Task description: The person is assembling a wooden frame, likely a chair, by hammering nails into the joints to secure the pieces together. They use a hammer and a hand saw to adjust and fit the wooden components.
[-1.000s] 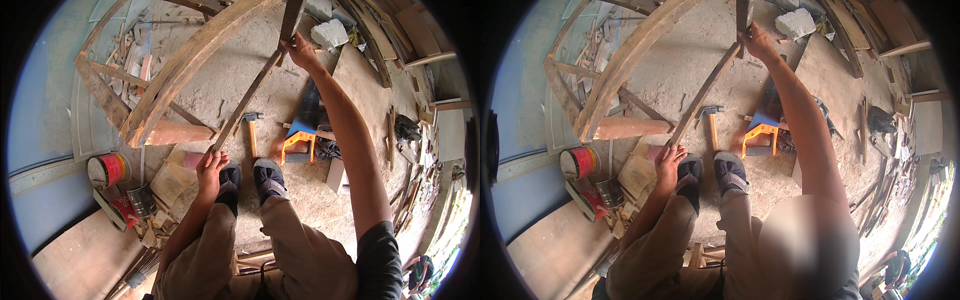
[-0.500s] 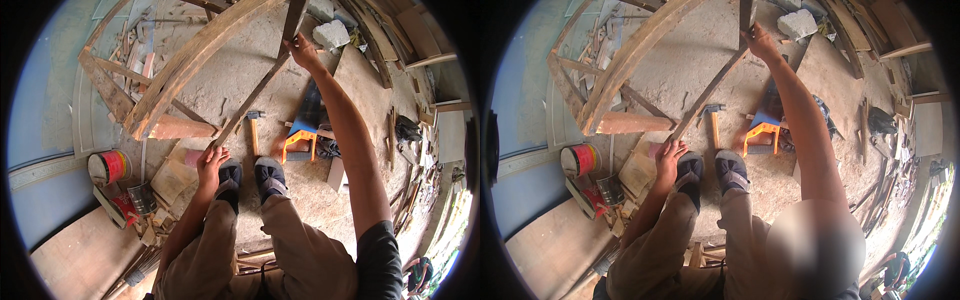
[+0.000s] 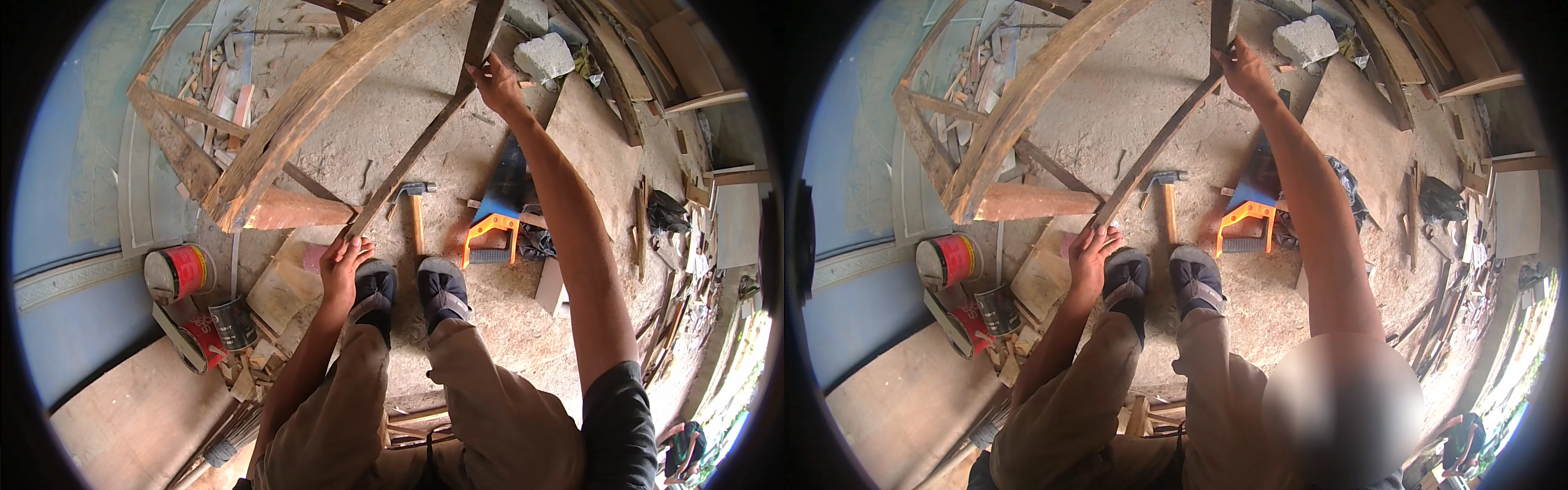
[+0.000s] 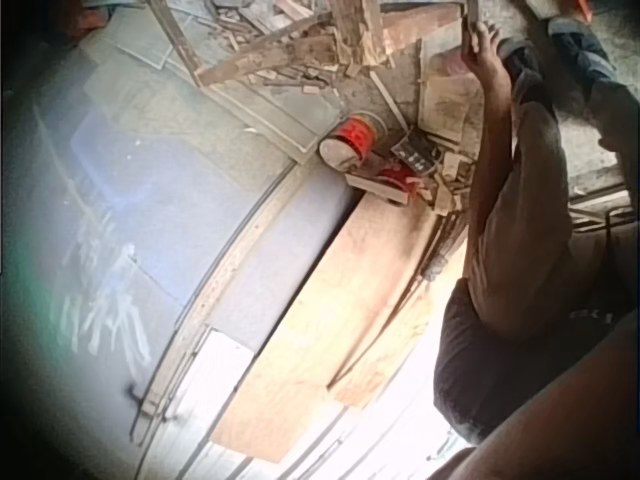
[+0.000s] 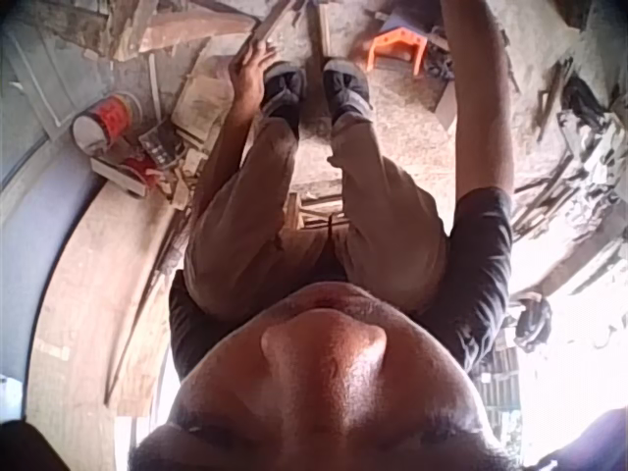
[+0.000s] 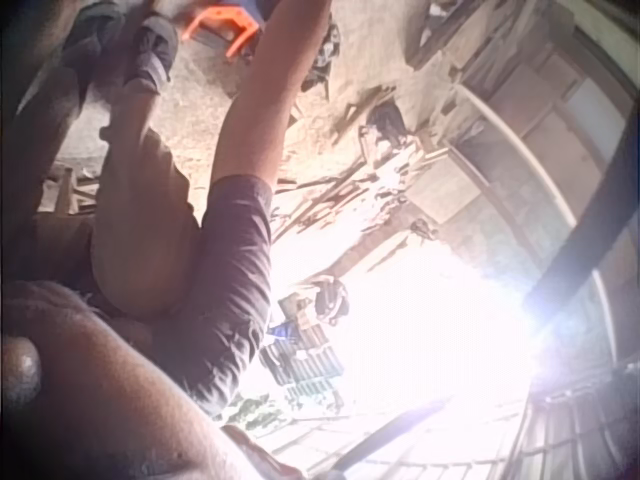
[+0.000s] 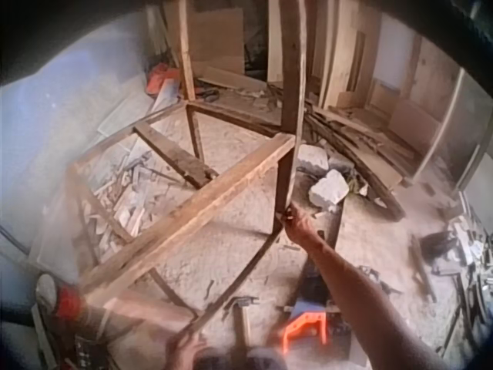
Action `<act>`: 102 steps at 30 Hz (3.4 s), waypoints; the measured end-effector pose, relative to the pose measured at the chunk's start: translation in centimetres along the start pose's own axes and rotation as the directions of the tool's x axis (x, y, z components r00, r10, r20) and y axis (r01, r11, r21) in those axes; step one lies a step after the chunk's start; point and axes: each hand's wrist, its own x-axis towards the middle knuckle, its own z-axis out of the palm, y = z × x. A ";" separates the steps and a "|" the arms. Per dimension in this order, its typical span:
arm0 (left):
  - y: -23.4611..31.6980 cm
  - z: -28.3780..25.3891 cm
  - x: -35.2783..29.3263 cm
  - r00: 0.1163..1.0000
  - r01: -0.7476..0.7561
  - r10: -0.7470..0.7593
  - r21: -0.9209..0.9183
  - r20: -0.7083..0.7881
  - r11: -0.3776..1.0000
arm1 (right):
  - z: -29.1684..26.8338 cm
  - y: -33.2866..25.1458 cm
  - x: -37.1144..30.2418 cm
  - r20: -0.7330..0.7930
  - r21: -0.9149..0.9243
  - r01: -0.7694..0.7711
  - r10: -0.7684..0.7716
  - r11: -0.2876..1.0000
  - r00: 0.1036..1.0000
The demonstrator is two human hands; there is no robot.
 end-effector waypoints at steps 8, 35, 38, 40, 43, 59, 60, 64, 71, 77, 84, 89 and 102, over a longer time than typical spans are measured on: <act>-0.1 -0.2 0.1 1.000 -0.002 0.002 -0.011 -0.006 1.000 | -0.2 -1.0 -0.2 -0.016 0.036 -0.057 0.058 0.998 0.998; 1.3 1.2 0.1 0.999 0.006 0.000 0.151 -0.040 0.988 | 6.8 -5.9 -8.2 0.529 0.719 -0.662 0.450 0.211 0.719; 1.2 1.4 -0.2 0.995 0.045 -0.037 0.095 -0.092 0.994 | 7.1 -5.6 -8.2 0.524 0.728 -0.650 0.435 0.216 0.732; 1.3 1.2 0.1 0.991 0.088 -0.088 -0.004 -0.103 0.996 | 7.3 -5.6 -8.2 0.514 0.730 -0.647 0.446 0.221 0.733; 1.5 1.0 0.1 0.982 0.162 -0.168 -0.072 -0.086 0.984 | 7.3 -5.7 -8.4 0.494 0.756 -0.620 0.438 0.210 0.751; 0.1 1.1 0.7 0.973 0.193 -0.208 -0.141 -0.101 0.971 | 6.4 -5.5 -9.4 0.567 0.720 -0.664 0.379 0.205 0.732; 0.4 1.2 0.6 0.973 0.194 -0.206 -0.118 -0.106 0.974 | 7.0 -6.1 -10.0 0.586 0.717 -0.670 0.355 0.193 0.729; 0.4 1.0 0.5 0.972 0.190 -0.203 -0.113 -0.120 0.975 | 7.8 -8.1 -13.2 0.620 0.697 -0.696 0.343 0.171 0.706; 0.4 0.5 0.8 0.970 0.221 -0.226 -0.068 -0.086 0.973 | 8.5 -8.1 -14.1 0.575 0.728 -0.651 0.324 0.217 0.751; 0.7 1.4 0.5 0.965 0.059 0.001 0.217 -0.263 0.974 | 8.8 -8.0 -14.6 0.505 0.751 -0.593 0.328 0.290 0.799; 1.1 -0.2 1.9 0.863 -0.377 0.504 0.709 0.035 0.596 | 8.9 -9.2 -14.6 0.495 0.748 -0.597 0.356 0.289 0.793; 2.9 -0.2 3.6 0.841 -0.517 0.482 0.623 0.244 0.586 | 8.8 -9.1 -14.4 0.462 0.757 -0.583 0.390 0.295 0.797; 3.7 -2.4 5.1 0.776 -0.631 0.375 0.644 0.508 0.433 | 10.2 -7.5 -14.5 0.428 0.765 -0.575 0.438 0.290 0.791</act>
